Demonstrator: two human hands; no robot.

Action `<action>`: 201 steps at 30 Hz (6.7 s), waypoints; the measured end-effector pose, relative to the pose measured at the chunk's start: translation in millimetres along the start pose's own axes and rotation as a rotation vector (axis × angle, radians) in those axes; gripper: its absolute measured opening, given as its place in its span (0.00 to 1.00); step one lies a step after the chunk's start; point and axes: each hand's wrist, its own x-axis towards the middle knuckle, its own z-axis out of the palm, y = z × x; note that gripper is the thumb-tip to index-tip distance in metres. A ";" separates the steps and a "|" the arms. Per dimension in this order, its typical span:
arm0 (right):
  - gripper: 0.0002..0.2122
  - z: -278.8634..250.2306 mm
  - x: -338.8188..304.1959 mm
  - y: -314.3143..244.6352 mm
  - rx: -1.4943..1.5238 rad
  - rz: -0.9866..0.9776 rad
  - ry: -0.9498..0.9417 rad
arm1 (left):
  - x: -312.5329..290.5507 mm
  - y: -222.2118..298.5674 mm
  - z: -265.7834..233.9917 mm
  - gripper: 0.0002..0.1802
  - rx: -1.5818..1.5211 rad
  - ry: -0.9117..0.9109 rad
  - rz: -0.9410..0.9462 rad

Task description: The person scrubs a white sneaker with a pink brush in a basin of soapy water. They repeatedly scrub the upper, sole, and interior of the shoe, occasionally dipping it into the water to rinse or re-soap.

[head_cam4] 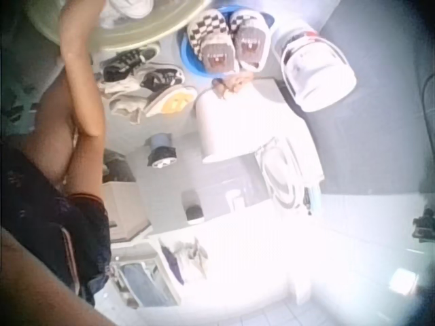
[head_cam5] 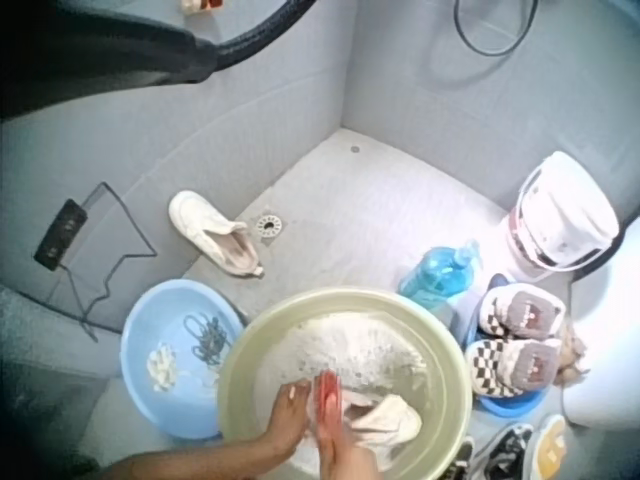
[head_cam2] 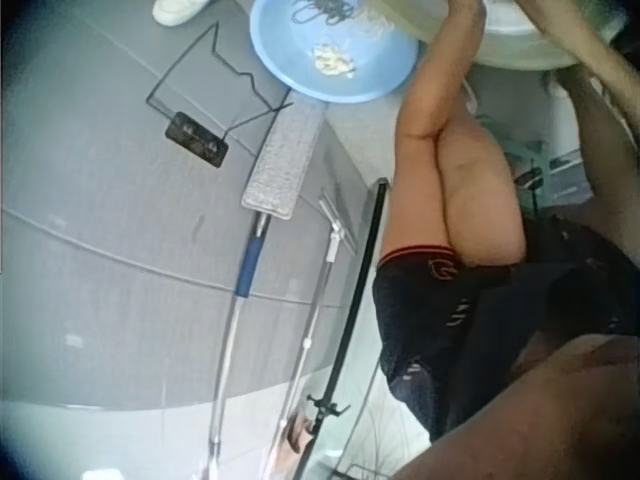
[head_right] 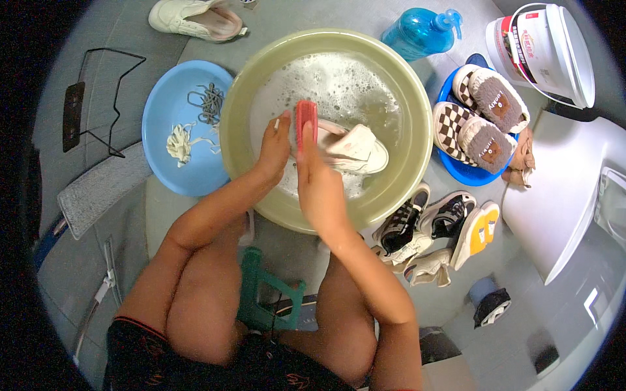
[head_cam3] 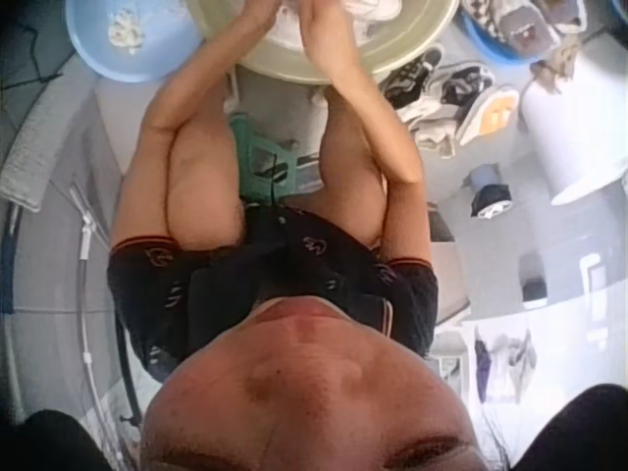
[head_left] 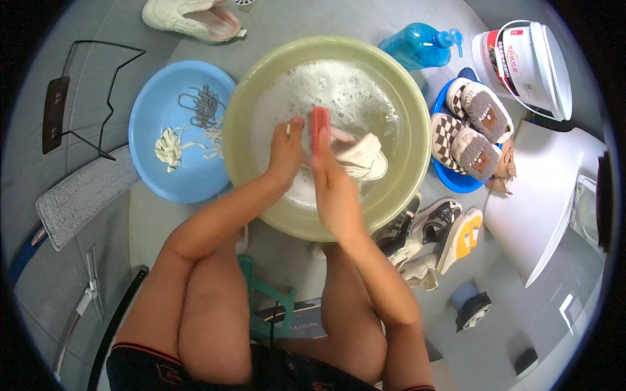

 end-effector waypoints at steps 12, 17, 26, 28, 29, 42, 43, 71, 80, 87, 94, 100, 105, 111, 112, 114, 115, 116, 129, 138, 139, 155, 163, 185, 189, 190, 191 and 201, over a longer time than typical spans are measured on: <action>0.25 14.1 -1.0 7.1 0.103 -0.074 0.093 | 1.9 13.4 -3.3 0.26 -0.120 -0.029 -0.068; 0.24 6.9 -28.0 5.0 0.086 -0.114 0.011 | 10.1 5.8 -15.7 0.28 -0.114 -0.140 -0.051; 0.25 13.8 -31.1 16.8 0.013 -0.308 0.101 | -2.2 16.4 -15.8 0.27 -0.142 -0.098 -0.043; 0.25 10.2 -29.3 13.8 0.092 -0.217 0.039 | 4.5 5.0 -23.0 0.28 -0.061 -0.128 0.007; 0.25 7.5 -28.1 10.2 0.129 -0.167 0.012 | 0.7 8.5 -18.3 0.28 -0.077 -0.062 -0.031; 0.26 17.9 8.1 22.5 0.051 -0.203 0.053 | -4.4 4.1 -7.6 0.26 -0.238 -0.013 -0.104; 0.25 19.4 19.0 29.2 0.113 -0.247 0.123 | -8.8 5.9 -2.3 0.26 -0.187 0.091 -0.106; 0.25 23.8 -8.9 8.5 0.019 -0.087 0.018 | 12.1 -7.1 -24.2 0.23 -0.221 -0.024 -0.005; 0.22 6.9 33.5 15.3 0.076 0.026 0.035 | 4.4 -15.2 -16.0 0.25 -0.244 -0.139 -0.030; 0.23 -28.0 1.6 11.7 0.128 0.040 0.115 | -3.5 -2.3 -20.5 0.29 -0.317 -0.259 -0.044; 0.25 8.3 5.3 16.8 -0.109 -0.070 0.070 | -8.6 2.8 -20.9 0.29 -0.094 -0.090 0.001; 0.26 7.5 17.5 17.0 -0.428 -0.035 0.065 | -4.7 4.9 -25.4 0.28 -0.171 -0.181 0.030; 0.32 -16.1 12.4 45.9 -0.810 -0.009 0.106 | -7.9 7.5 -18.4 0.28 -0.228 -0.224 0.004; 0.25 -26.0 16.6 53.3 -0.321 0.085 0.177 | -6.5 20.8 -9.3 0.22 -0.021 -0.168 0.219; 0.22 -14.0 15.3 52.7 -0.187 -0.035 0.214 | 0.6 8.4 -0.8 0.21 0.072 -0.187 0.300; 0.22 -1.3 14.9 50.5 -0.105 -0.054 0.161 | 1.3 10.4 5.7 0.25 0.126 -0.251 0.268; 0.22 2.7 14.5 53.8 -0.110 -0.115 0.171 | 0.4 8.9 3.4 0.28 0.213 -0.223 0.304; 0.22 1.4 13.3 49.4 -0.101 -0.042 0.136 | -1.3 5.9 -2.6 0.31 0.302 -0.193 0.333; 0.23 2.2 -4.9 40.0 -0.268 0.048 0.054 | -1.8 -12.7 -25.1 0.38 0.481 -0.372 0.383; 0.25 -49.1 -2.2 48.4 -0.761 0.153 0.171 | -6.1 -6.0 -19.9 0.28 0.501 -0.261 0.472; 0.25 -53.1 -5.1 46.7 -0.701 0.118 0.222 | -5.5 -6.4 -19.0 0.27 0.536 -0.251 0.485; 0.27 -9.8 -7.8 43.3 -0.774 -0.029 0.004 | -14.6 7.5 -22.1 0.23 0.393 -0.230 0.224; 0.29 -17.5 1.3 47.5 -0.777 0.010 0.009 | -3.2 -6.0 -26.6 0.22 0.356 -0.253 0.175; 0.26 -32.7 3.7 69.7 -0.762 -0.194 0.027 | -0.6 -0.2 -38.8 0.21 0.488 -0.193 0.085; 0.29 -37.4 -0.2 64.5 -0.868 -0.325 0.027 | 8.3 -5.8 -35.3 0.21 0.485 -0.134 0.019; 0.31 -31.8 -7.1 70.0 -0.829 -0.381 -0.002 | 10.8 -9.7 -36.6 0.21 0.451 -0.127 0.021; 0.32 -36.1 -8.1 65.4 -0.890 -0.424 -0.069 | 12.8 -13.3 -38.2 0.21 0.417 -0.114 0.023; 0.34 -110.8 22.9 81.2 -1.224 -0.711 -0.147 | 29.7 -5.8 -30.0 0.23 0.594 -0.256 0.171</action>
